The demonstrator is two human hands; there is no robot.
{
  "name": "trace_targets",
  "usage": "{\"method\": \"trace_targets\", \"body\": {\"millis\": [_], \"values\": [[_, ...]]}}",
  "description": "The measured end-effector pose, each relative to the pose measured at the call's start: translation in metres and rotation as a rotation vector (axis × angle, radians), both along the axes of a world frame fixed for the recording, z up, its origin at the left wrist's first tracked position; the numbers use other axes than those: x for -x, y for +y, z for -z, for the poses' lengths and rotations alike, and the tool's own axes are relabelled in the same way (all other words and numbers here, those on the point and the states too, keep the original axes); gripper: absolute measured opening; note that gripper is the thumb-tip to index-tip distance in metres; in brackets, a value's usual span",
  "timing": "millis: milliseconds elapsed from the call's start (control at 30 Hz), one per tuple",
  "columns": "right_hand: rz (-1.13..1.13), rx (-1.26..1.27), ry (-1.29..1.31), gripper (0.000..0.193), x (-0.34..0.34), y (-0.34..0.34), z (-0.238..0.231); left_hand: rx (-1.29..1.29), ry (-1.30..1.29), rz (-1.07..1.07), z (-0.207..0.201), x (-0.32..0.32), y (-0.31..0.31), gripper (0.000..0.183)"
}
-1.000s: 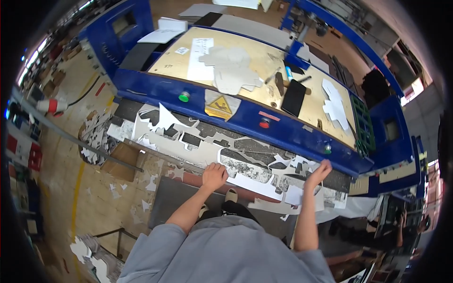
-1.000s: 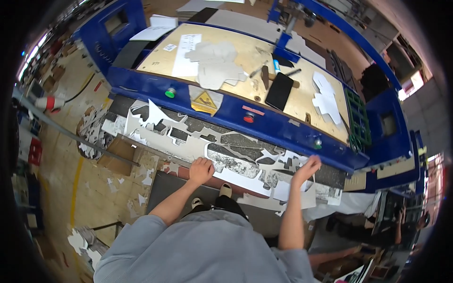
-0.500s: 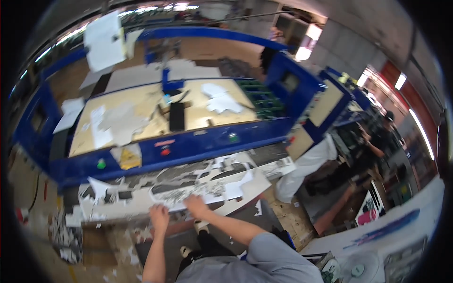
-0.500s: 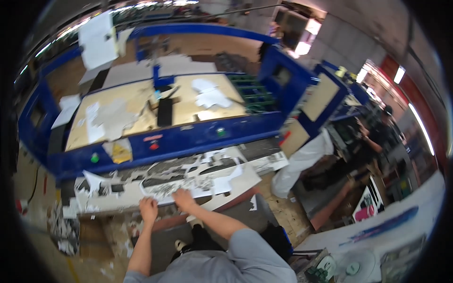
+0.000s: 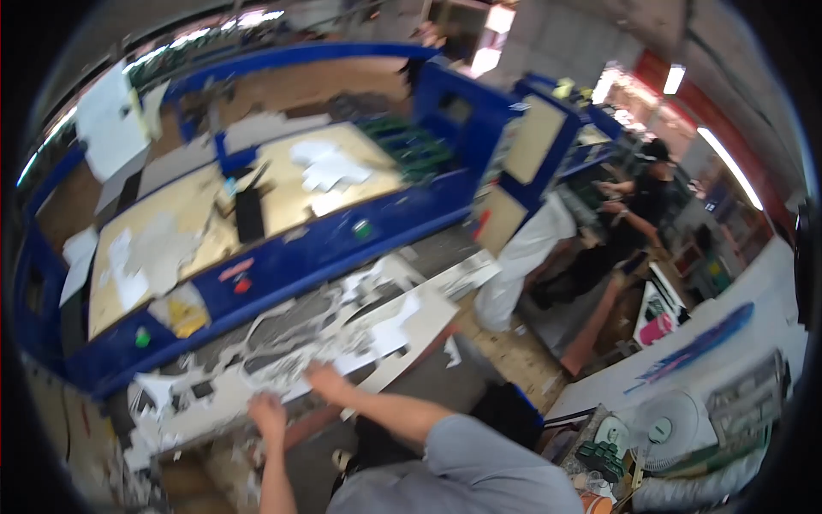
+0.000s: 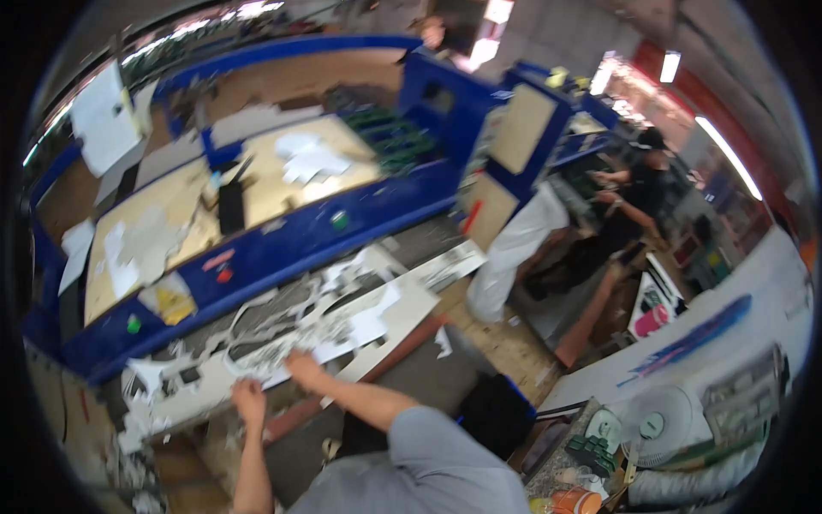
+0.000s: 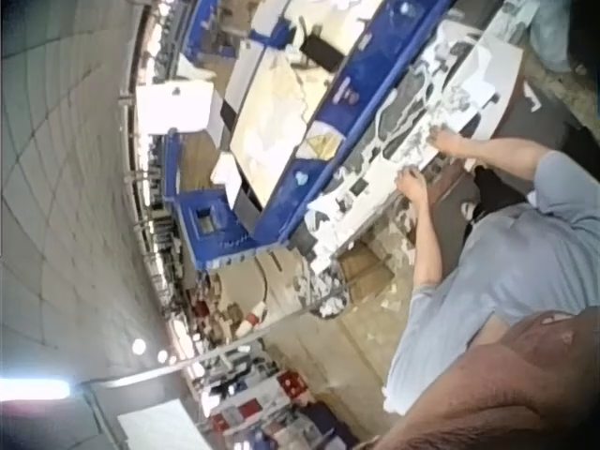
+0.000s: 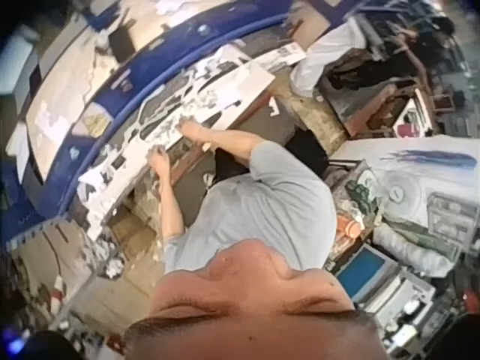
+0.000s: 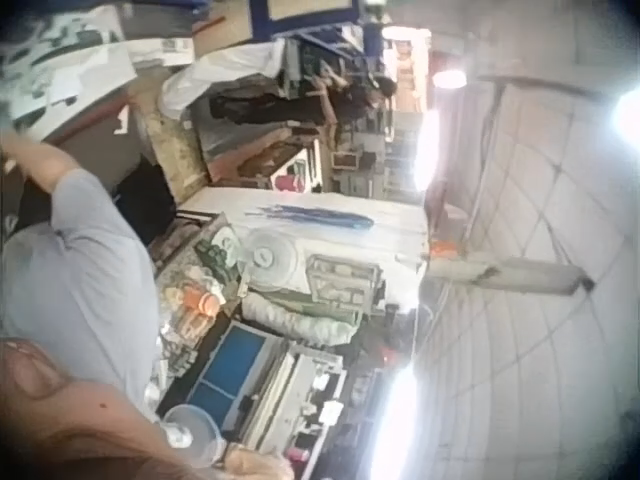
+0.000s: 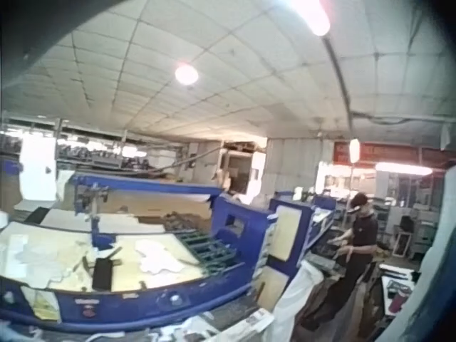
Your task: The person is using a die cutting machine to cut components for shoes from a large sheet of material according to a technical specification sheet.
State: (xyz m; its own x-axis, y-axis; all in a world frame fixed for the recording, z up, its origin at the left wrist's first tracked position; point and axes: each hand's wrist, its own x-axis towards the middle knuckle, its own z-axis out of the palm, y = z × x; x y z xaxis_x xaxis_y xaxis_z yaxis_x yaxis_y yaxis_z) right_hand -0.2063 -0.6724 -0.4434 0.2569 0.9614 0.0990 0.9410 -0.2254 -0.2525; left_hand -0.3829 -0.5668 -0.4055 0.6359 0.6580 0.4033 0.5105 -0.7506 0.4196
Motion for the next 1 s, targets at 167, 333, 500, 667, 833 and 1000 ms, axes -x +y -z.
{"method": "trace_targets", "body": {"millis": [167, 333, 500, 667, 833, 1000], "values": [[0.014, 0.046, 0.025, 0.042, -0.008, -0.056, -0.017, 0.151, 0.015, -0.013, -0.006, -0.006, -0.045, 0.014], [-0.034, 0.241, 0.148, 0.051, -0.010, -0.110, -0.068, 0.270, 0.161, 0.072, -0.037, -0.005, -0.083, 0.016], [-0.377, 0.759, 0.677, 0.072, -0.062, -0.097, -0.199, 1.354, 0.333, 0.358, -0.113, -0.002, -0.026, 0.019], [-0.056, 0.350, 0.618, 0.077, -0.113, 0.000, -0.241, 0.379, -0.020, -0.046, -0.136, -0.117, 0.065, 0.023], [0.027, 0.203, 0.053, 0.099, -0.120, 0.053, -0.148, 0.071, 0.199, -0.072, -0.036, -0.167, 0.076, 0.046], [-0.068, 0.290, 0.169, 0.096, -0.134, 0.068, -0.164, -0.093, 0.394, -0.169, -0.045, -0.162, 0.081, 0.049]]}}
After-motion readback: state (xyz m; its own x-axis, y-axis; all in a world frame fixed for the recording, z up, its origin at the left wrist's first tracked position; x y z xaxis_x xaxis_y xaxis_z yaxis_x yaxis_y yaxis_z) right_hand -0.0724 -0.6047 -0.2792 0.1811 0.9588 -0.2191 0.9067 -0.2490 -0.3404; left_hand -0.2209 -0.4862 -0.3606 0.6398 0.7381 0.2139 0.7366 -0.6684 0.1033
